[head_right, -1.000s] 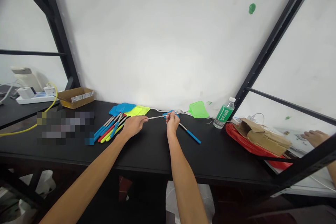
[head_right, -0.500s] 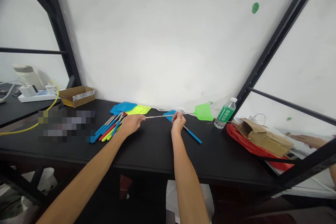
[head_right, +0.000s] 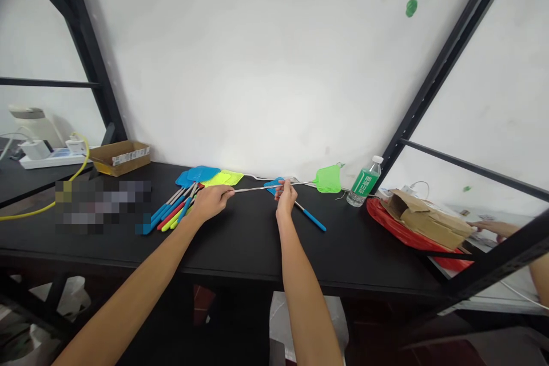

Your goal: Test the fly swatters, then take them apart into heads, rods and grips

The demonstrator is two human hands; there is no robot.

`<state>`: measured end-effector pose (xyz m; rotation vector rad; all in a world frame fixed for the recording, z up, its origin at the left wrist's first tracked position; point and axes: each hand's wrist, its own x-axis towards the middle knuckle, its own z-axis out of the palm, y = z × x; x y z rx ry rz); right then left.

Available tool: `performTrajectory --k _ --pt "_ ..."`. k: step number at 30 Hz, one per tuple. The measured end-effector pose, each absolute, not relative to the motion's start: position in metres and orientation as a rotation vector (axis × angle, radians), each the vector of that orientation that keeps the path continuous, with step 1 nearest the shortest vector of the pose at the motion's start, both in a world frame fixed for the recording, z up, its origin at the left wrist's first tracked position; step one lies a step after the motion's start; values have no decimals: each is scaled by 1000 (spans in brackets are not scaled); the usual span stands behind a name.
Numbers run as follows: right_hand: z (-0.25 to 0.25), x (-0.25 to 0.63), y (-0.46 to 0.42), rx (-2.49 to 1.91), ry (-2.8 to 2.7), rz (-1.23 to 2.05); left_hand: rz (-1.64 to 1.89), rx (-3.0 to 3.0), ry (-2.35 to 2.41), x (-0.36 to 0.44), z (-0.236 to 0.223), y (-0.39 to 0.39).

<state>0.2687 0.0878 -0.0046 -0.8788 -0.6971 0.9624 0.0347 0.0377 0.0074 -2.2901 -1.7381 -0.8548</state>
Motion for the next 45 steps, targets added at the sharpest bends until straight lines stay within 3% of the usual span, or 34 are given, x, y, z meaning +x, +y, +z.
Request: performTrajectory --k 7,27,45 --pt "-6 257 88 -921 -747 1173 -914 -2271 -1734 38 8 36" --pt "-10 246 86 -869 -1024 1105 -875 -2385 -1674 48 7 33" --pt "-7 251 90 -894 -923 978 -880 -2206 -1794 45 10 38"
